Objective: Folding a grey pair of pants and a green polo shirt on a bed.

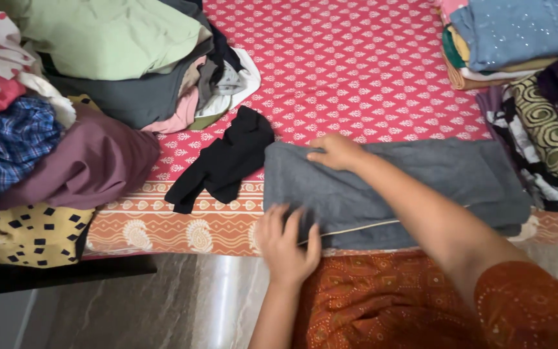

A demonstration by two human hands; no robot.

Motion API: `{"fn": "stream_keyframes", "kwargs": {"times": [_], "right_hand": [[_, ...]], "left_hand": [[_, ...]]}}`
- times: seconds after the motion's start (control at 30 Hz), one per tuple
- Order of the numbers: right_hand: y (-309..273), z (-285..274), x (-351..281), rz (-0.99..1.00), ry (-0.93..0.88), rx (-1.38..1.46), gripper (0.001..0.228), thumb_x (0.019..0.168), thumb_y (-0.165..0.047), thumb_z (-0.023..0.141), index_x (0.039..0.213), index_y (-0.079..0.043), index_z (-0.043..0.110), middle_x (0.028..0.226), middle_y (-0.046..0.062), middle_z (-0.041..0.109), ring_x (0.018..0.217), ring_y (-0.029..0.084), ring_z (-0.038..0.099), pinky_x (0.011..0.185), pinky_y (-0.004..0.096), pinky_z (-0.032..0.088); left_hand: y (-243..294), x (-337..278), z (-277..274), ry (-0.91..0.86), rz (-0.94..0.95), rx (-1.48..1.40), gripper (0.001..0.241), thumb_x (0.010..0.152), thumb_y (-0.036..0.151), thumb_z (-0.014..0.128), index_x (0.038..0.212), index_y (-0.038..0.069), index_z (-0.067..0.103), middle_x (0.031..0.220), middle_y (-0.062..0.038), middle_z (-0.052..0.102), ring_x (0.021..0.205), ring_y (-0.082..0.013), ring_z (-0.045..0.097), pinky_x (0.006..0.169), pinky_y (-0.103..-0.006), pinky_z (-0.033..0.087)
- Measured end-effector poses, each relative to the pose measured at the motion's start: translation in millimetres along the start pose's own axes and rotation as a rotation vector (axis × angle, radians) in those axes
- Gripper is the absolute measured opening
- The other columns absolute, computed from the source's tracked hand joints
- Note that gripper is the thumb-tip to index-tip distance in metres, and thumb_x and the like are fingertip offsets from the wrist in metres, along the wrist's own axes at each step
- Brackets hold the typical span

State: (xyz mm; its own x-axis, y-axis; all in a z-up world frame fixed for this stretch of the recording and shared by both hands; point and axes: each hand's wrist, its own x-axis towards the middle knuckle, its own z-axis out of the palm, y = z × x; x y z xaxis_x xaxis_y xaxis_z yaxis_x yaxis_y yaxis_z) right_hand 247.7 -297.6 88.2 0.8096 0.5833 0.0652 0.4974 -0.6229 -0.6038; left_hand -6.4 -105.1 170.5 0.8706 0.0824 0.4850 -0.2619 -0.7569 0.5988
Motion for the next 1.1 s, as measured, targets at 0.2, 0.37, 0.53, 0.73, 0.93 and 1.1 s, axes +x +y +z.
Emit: {"fn": "stream_keyframes", "kwargs": {"times": [0.2,0.37,0.53,0.73,0.93,1.1], "right_hand": [[-68,-33,-36,0.167,0.361,-0.33,0.018,0.097,-0.028,0.071,0.101,-0.011,0.074,0.1,0.014,0.07,0.102,0.035,0.065,0.089,0.051,0.049],[-101,-36,-92,0.198,0.47,-0.378,0.035,0.088,-0.023,0.072,0.122,-0.013,0.068,0.129,0.012,0.06,0.125,0.034,0.052,0.107,0.053,0.04],[-72,-28,-142,0.273,0.325,-0.434,0.069,0.092,-0.044,0.063,0.152,-0.016,0.045,0.162,0.019,0.035,0.149,0.038,0.032,0.12,0.057,0.022],[-23,-89,-213,0.81,-0.053,-0.571,0.084,0.097,-0.072,0.032,0.162,-0.021,0.016,0.169,0.017,0.011,0.156,0.032,0.009,0.121,0.058,0.002],[54,-85,-287,0.67,0.453,-0.62,0.078,0.099,-0.059,0.053,0.158,-0.011,0.035,0.165,0.019,0.036,0.154,0.035,0.026,0.124,0.055,0.018],[7,-129,-263,0.781,0.387,-0.469,0.08,0.086,-0.041,0.072,0.154,-0.01,0.044,0.142,0.018,0.057,0.135,0.035,0.047,0.114,0.052,0.033]], "left_hand": [[-16,-5,50,-0.234,-0.027,0.24,0.079,0.086,0.059,0.063,0.149,0.012,0.051,0.161,-0.025,0.03,0.15,-0.0444,0.02,0.115,-0.0677,0.009],[0,17,46,-0.477,-0.2,0.327,0.08,0.083,0.06,0.061,0.149,0.018,0.046,0.163,-0.019,0.024,0.152,-0.0392,0.014,0.114,-0.0692,0.002],[1,43,74,-0.291,-0.073,0.406,0.074,0.09,0.063,0.054,0.154,0.026,0.045,0.166,-0.017,0.026,0.155,-0.0393,0.013,0.117,-0.0697,0.002],[-24,35,96,-0.403,-0.139,0.475,0.082,0.089,0.074,0.043,0.157,0.029,0.036,0.167,-0.015,0.022,0.155,-0.0358,0.012,0.119,-0.0654,0.0],[-27,32,101,-0.389,-0.137,0.495,0.082,0.089,0.073,0.044,0.158,0.027,0.037,0.167,-0.015,0.023,0.155,-0.0359,0.015,0.119,-0.0646,0.002],[-32,24,107,-0.376,-0.137,0.474,0.08,0.091,0.071,0.045,0.157,0.026,0.039,0.167,-0.015,0.024,0.155,-0.0373,0.015,0.12,-0.0653,0.001]]}}
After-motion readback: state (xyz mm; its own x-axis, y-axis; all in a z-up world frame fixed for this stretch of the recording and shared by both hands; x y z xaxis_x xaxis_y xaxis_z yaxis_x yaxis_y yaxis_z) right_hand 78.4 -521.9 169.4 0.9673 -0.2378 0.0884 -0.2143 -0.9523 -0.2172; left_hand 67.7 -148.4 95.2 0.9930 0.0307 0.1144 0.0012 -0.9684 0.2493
